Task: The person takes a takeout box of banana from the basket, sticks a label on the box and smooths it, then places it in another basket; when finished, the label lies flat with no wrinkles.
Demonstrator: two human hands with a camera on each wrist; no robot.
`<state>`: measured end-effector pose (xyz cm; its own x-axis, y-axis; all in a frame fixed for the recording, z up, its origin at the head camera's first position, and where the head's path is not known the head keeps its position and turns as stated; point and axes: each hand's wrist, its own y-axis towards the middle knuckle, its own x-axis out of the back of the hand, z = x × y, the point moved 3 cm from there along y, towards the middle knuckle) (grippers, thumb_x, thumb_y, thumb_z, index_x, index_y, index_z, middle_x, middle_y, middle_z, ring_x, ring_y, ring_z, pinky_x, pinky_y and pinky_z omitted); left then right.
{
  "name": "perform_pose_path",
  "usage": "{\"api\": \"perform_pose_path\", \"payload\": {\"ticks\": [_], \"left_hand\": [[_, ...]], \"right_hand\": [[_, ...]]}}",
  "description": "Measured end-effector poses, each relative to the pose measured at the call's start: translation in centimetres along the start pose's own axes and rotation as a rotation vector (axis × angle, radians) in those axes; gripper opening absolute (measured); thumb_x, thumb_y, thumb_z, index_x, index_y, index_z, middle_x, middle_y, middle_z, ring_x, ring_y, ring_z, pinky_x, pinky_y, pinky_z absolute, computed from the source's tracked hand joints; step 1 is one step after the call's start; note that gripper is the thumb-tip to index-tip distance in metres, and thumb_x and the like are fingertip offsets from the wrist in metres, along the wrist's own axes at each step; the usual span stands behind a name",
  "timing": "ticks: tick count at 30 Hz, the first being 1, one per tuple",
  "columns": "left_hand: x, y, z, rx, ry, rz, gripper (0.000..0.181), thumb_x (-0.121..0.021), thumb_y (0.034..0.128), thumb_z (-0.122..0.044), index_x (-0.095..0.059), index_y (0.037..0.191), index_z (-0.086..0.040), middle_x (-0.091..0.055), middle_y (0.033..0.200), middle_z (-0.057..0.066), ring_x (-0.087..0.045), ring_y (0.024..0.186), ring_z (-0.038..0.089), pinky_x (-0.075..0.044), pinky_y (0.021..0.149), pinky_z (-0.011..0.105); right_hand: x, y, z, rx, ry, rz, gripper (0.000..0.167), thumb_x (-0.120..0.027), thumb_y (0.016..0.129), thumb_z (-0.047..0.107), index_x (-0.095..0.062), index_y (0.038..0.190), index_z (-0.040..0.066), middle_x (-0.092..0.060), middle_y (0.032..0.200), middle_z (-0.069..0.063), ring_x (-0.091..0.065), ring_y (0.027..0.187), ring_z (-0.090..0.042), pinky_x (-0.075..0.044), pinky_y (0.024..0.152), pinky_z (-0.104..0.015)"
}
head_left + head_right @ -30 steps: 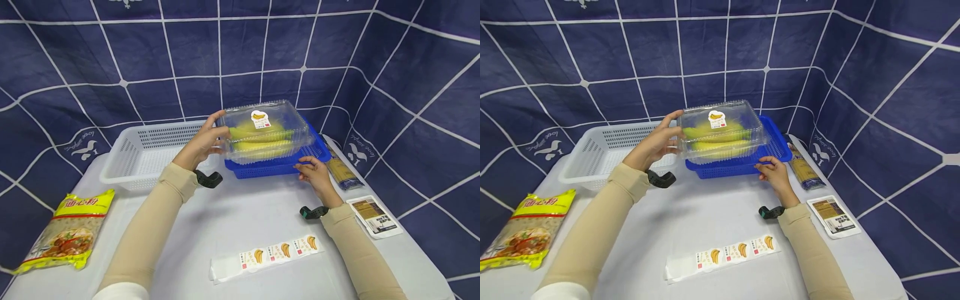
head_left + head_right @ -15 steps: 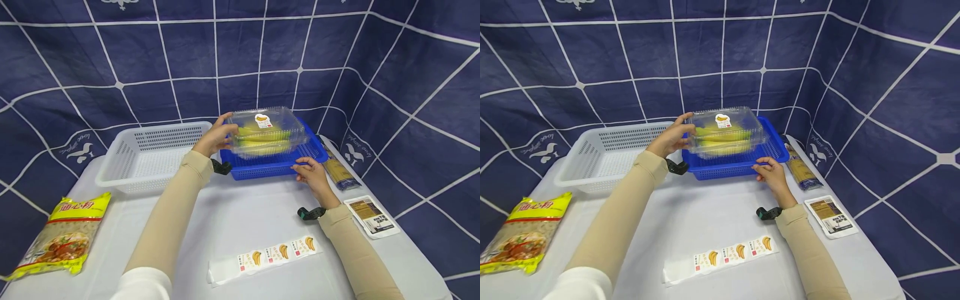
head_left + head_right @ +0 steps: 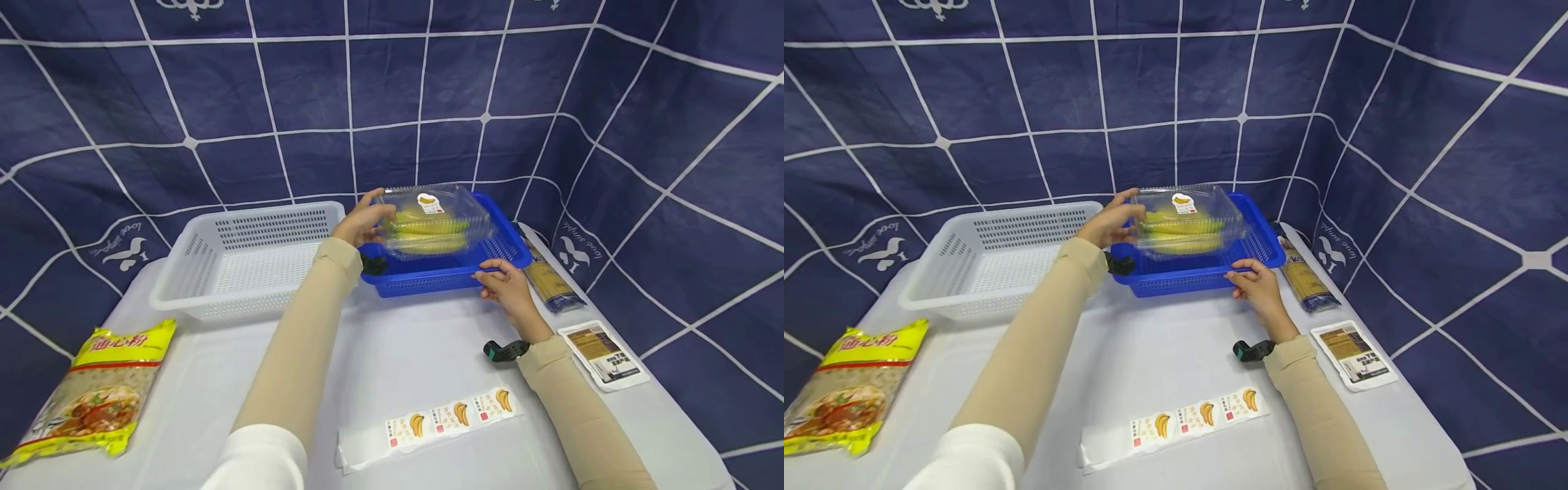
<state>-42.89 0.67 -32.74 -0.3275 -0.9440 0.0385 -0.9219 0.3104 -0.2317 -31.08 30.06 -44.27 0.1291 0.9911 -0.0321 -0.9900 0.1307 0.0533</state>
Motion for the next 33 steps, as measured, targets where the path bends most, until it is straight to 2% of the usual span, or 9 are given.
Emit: {"api": "perform_pose_path", "payload": {"ticks": [4, 7, 11, 14, 17, 24, 28, 33], "left_hand": [[-0.7, 0.7, 0.3, 0.021, 0.011, -0.012, 0.095, -0.064, 0.0899, -0.006, -0.025, 0.173, -0.032, -0.028, 0.172, 0.011, -0.047, 0.08, 0.019, -0.051, 0.049, 0.024], [-1.2, 1.1, 0.6, 0.036, 0.026, -0.014, 0.096, -0.064, 0.0891, -0.005, -0.025, 0.173, -0.031, -0.028, 0.171, 0.013, -0.041, 0.067, 0.015, -0.051, 0.049, 0.024], [-1.7, 1.3, 0.9, 0.042, 0.035, 0.004, 0.097, -0.065, 0.0885, -0.004, -0.025, 0.173, -0.03, -0.029, 0.171, 0.015, -0.035, 0.06, 0.012, -0.051, 0.049, 0.024], [-2.1, 1.3, 0.9, 0.042, 0.041, 0.01, 0.097, -0.064, 0.0883, -0.003, -0.025, 0.173, -0.03, -0.028, 0.172, 0.017, -0.035, 0.059, 0.012, -0.052, 0.048, 0.023], [-2.3, 1.5, 0.9, 0.034, 0.06, -0.002, 0.096, -0.064, 0.0884, -0.004, -0.025, 0.173, -0.029, -0.029, 0.171, 0.017, -0.033, 0.059, 0.012, -0.052, 0.048, 0.023], [-2.8, 1.7, 1.0, 0.013, 0.113, -0.015, 0.096, -0.064, 0.0886, -0.004, -0.023, 0.173, -0.024, -0.035, 0.168, 0.018, -0.03, 0.063, 0.013, -0.051, 0.054, 0.024], [-3.0, 2.0, 1.2, 0.024, 0.143, -0.026, 0.1, -0.065, 0.0849, -0.003, -0.024, 0.173, -0.026, -0.034, 0.167, 0.019, -0.032, 0.062, 0.012, -0.053, 0.053, 0.024], [-3.2, 2.1, 1.4, 0.027, 0.138, -0.024, 0.1, -0.065, 0.0842, -0.002, -0.024, 0.173, -0.024, -0.033, 0.168, 0.019, -0.035, 0.066, 0.013, -0.053, 0.053, 0.025]], "right_hand": [[0.2, -0.1, -0.1, 0.002, 0.006, -0.004, 0.013, -0.065, 0.106, 0.001, -0.065, 0.108, 0.013, -0.08, 0.089, 0.007, -0.062, 0.06, -0.007, -0.056, 0.061, -0.022], [0.3, -0.1, -0.3, 0.008, 0.012, -0.001, 0.015, -0.065, 0.106, 0.0, -0.066, 0.107, 0.015, -0.08, 0.089, 0.006, -0.062, 0.06, -0.006, -0.057, 0.061, -0.022], [0.2, -0.2, -0.3, 0.012, 0.022, -0.004, 0.011, -0.066, 0.106, -0.001, -0.065, 0.109, 0.01, -0.08, 0.088, 0.006, -0.062, 0.06, -0.007, -0.057, 0.061, -0.022], [0.2, -0.2, -0.4, 0.014, 0.022, -0.006, 0.009, -0.065, 0.106, -0.001, -0.064, 0.112, 0.005, -0.079, 0.088, 0.005, -0.062, 0.06, -0.007, -0.057, 0.06, -0.021], [0.1, -0.3, -0.4, 0.017, 0.025, -0.006, 0.008, -0.065, 0.106, -0.001, -0.063, 0.113, 0.004, -0.08, 0.089, 0.004, -0.062, 0.059, -0.007, -0.056, 0.06, -0.021], [0.1, -0.1, -0.4, 0.012, 0.027, -0.005, 0.012, -0.065, 0.106, -0.001, -0.065, 0.11, 0.01, -0.08, 0.09, 0.004, -0.062, 0.059, -0.007, -0.057, 0.06, -0.022], [0.1, 0.1, -0.4, -0.006, 0.003, -0.011, 0.012, -0.066, 0.106, 0.001, -0.064, 0.111, 0.011, -0.08, 0.091, 0.004, -0.062, 0.06, -0.008, -0.057, 0.06, -0.022], [0.1, 0.4, -0.4, -0.012, -0.019, -0.018, 0.012, -0.065, 0.107, 0.001, -0.062, 0.118, 0.003, -0.079, 0.09, 0.006, -0.061, 0.06, -0.007, -0.056, 0.06, -0.022]]}}
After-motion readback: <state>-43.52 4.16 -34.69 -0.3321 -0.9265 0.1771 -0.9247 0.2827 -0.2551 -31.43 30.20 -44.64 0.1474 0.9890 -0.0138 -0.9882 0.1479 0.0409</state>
